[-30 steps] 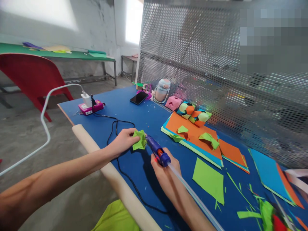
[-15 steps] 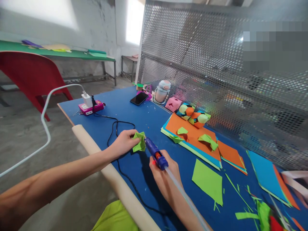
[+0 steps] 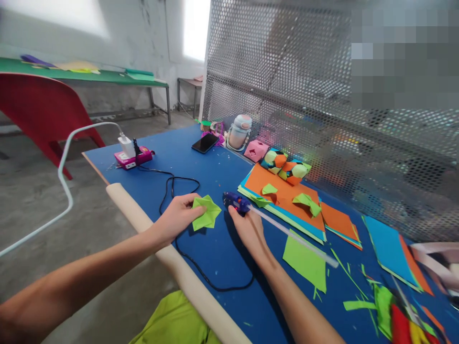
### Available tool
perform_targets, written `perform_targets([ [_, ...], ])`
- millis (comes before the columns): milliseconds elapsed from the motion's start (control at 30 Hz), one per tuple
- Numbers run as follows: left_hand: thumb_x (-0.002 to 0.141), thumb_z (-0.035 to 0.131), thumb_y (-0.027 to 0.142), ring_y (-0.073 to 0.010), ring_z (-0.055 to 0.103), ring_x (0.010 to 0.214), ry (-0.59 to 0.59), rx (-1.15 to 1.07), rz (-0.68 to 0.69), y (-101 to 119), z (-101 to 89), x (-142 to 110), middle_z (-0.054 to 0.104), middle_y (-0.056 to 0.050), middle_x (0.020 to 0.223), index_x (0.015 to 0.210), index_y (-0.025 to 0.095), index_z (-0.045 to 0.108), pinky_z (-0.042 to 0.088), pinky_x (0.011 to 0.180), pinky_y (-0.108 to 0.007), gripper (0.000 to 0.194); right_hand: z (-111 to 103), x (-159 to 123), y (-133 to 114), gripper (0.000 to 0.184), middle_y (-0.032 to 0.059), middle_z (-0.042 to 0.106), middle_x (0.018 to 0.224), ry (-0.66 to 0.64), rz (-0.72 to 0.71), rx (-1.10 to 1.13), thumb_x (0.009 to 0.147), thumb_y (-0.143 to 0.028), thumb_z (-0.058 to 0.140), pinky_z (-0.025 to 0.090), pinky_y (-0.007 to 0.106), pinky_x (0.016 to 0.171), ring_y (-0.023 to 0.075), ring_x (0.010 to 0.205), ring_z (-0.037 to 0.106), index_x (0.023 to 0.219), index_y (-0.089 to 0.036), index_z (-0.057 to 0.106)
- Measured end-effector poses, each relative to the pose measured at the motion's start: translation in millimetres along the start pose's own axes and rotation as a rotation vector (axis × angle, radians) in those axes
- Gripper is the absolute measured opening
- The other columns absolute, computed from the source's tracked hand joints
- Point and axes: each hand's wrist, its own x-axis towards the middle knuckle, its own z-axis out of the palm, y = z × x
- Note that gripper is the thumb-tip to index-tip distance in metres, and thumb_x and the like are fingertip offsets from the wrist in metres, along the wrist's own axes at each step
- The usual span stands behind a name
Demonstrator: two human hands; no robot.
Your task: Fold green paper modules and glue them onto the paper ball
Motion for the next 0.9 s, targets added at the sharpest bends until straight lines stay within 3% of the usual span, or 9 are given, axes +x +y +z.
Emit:
perform_targets([
  [100,0.069,0.053,0.02,-0.0095,0.047,0.055,-0.002,-0.014,-0.031,0,0.0,-8,0.053,0.002,0.06,0.067,0.014,0.057,0.037,0.051,-0.021,0.008,-5,-6,3,0.042,0.0069,0.066,0.086,-0.054,0.052,-0.005,0.075,-0.049,0.054,0.044,0.037,0.075,0.024,0.081,0.059,0.098,-0.015,0.064],
  [233,0.07,0.054,0.022,-0.0088,0.045,0.053,-0.007,-0.023,-0.032,-2,-1.2,-16,0.049,0.003,0.058,0.064,0.015,0.054,0.035,0.049,-0.02,0.009,-25,-40,4,0.038,0.0014,0.057,0.072,0.143,0.156,0.073,0.07,-0.053,0.06,0.044,0.032,0.064,0.0181,0.066,0.053,0.083,-0.017,0.057],
  [300,0.071,0.054,0.023,-0.0093,0.046,0.054,-0.028,-0.017,-0.025,-3,0.7,-19,0.05,0.003,0.059,0.066,0.015,0.054,0.036,0.05,-0.021,0.01,-35,-62,-2,0.031,-0.0012,0.052,0.067,0.188,0.174,0.126,0.074,-0.05,0.057,0.042,0.027,0.057,0.0146,0.059,0.048,0.076,-0.02,0.053],
  [433,0.07,0.054,0.026,-0.01,0.046,0.055,-0.098,0.001,-0.011,-5,12.4,-29,0.05,0.002,0.059,0.065,0.015,0.054,0.035,0.049,-0.021,0.011,-39,-89,-24,0.024,0.0033,0.06,0.078,0.047,0.079,0.225,0.078,-0.043,0.057,0.045,0.027,0.063,0.0159,0.069,0.055,0.084,-0.019,0.057],
  [600,0.07,0.051,0.022,-0.0089,0.042,0.056,-0.177,0.033,0.03,-11,29.0,-42,0.046,0.003,0.059,0.062,0.015,0.052,0.034,0.051,-0.02,0.011,-24,-88,-37,0.028,0.0053,0.063,0.082,-0.037,0.081,0.335,0.075,-0.041,0.061,0.048,0.028,0.064,0.0162,0.07,0.057,0.091,-0.018,0.059],
  [900,0.071,0.053,0.024,-0.0102,0.044,0.059,-0.246,0.019,0.009,-14,34.5,-47,0.048,0.002,0.062,0.068,0.015,0.053,0.035,0.052,-0.02,0.009,-21,-92,-33,0.02,-0.0009,0.058,0.064,-0.009,0.116,0.357,0.074,-0.038,0.062,0.043,0.022,0.051,0.0117,0.056,0.052,0.074,-0.018,0.059],
])
